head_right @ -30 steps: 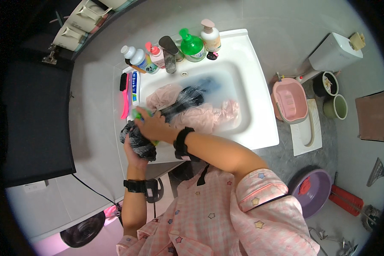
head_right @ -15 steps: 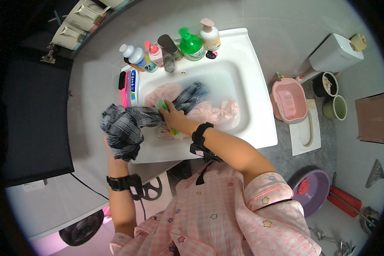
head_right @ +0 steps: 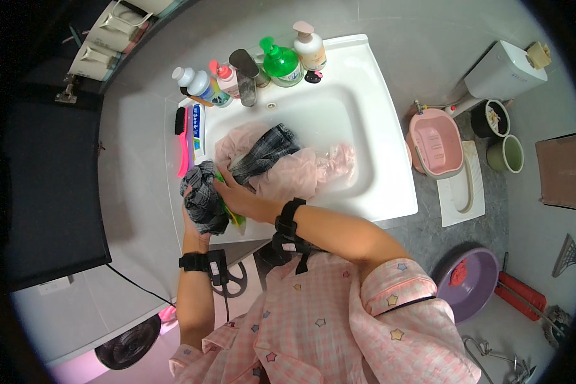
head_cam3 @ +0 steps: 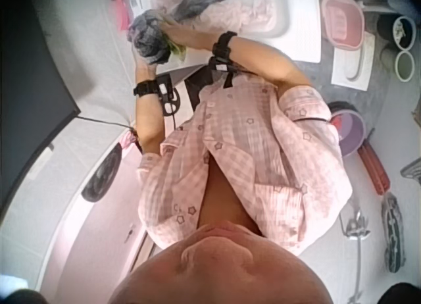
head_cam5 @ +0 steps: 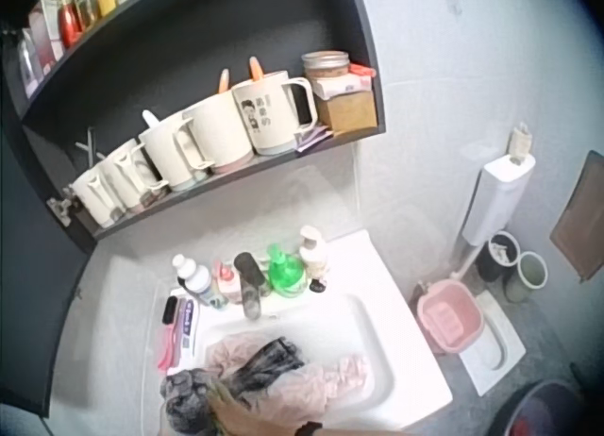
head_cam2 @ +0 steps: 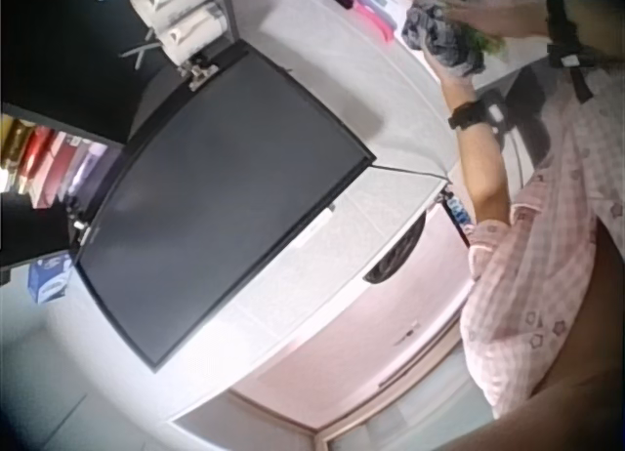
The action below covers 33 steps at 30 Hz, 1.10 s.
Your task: The person washes clothes in a bathroom sink by hand using a green bar of soap, scrubbing the garments, and rinsing them with water.
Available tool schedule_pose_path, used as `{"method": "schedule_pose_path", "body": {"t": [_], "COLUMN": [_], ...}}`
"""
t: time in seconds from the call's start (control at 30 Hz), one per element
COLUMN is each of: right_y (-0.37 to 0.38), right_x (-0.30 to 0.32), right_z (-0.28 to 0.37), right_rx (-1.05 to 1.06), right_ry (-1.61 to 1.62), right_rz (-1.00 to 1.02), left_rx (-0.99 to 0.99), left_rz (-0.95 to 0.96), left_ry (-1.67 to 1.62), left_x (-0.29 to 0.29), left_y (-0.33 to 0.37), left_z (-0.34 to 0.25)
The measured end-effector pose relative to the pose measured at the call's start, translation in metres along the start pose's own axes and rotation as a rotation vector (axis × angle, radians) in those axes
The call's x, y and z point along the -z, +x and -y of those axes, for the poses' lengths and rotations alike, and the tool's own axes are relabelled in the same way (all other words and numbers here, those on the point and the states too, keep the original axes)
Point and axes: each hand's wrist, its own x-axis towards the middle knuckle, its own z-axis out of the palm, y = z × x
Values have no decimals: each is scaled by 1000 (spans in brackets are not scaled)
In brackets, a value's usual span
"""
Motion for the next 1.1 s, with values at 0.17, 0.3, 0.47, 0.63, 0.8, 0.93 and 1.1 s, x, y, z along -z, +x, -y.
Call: {"method": "schedule_pose_path", "body": {"t": [0.17, 0.3, 0.47, 0.63, 0.8, 0.93, 1.1], "right_y": [7, 0, -1, 37, 29, 10, 3], "right_x": [15, 6, 2, 71, 79, 50, 52], "right_z": [30, 23, -1, -19, -2, 5, -8], "right_rx": [-61, -201, -81, 69, -231, -371, -306], "right_ry": [-834, -569, -575, -1375, -134, 517, 697], "right_rz": [-23, -30, -88, -5, -120, 90, 101], "left_rx": [116, 6, -59, 37, -25, -232, 195], "left_rz": [-124, -129, 35, -36, 266, 161, 22], "left_ry": [-21, -107, -104, -42, -75, 113, 33], "left_x": [-1, -2, 10, -34, -46, -29, -32], "left_y": [-13, -10, -19, -19, 13, 41, 37], "left_z": [15, 27, 24, 4, -4, 30, 16]}}
